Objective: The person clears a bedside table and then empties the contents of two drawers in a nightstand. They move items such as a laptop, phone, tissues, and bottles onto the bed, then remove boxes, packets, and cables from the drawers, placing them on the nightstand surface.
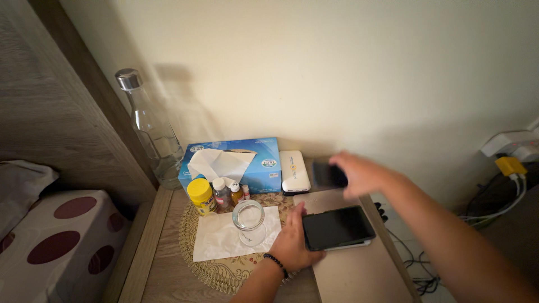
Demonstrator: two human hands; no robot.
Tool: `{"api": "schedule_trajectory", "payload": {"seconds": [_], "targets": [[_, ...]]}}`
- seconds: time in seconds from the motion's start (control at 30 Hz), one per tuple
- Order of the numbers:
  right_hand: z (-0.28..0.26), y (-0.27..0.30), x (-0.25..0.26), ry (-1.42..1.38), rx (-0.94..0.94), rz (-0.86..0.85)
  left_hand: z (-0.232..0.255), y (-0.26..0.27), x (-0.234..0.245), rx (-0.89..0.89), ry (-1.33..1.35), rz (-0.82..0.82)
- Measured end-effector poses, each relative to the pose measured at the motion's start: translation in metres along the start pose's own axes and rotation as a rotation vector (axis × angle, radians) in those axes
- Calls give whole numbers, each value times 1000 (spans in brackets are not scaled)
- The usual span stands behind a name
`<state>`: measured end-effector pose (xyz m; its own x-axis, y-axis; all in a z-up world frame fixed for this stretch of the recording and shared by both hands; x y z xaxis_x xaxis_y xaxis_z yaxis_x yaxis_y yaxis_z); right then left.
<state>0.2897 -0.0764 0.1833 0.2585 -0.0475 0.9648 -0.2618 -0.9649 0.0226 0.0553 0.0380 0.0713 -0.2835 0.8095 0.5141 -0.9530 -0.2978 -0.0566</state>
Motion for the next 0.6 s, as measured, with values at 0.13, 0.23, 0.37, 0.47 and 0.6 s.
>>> {"api": "schedule_trajectory", "payload": {"seconds": [0.13, 0.23, 0.37, 0.47, 0.6], "targets": [[-47, 33, -22, 13, 164, -141, 10, 1, 1, -26, 2, 55], [-66, 46, -35, 41, 147, -203, 25, 5, 6, -178, -99, 153], [-49, 35, -41, -54, 129, -209, 32, -1, 12, -82, -272, 4], [-20, -6, -55, -174, -110, -22, 30, -14, 8, -31, -414, -54], [-28, -75, -79, -115, -281, 351, 14, -19, -7, -73, -467, -8]]}}
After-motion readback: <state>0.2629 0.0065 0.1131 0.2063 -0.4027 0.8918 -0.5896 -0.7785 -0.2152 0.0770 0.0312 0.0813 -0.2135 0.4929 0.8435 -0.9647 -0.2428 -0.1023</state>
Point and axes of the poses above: each hand's wrist, its own y-axis away from the middle knuckle, its own x-axis out of the back of the hand, z = x × y, the point moved 2 cm from there along -y, towards the middle knuckle, and after that the axes turned 10 degrees about x, right-handed, at the moved point
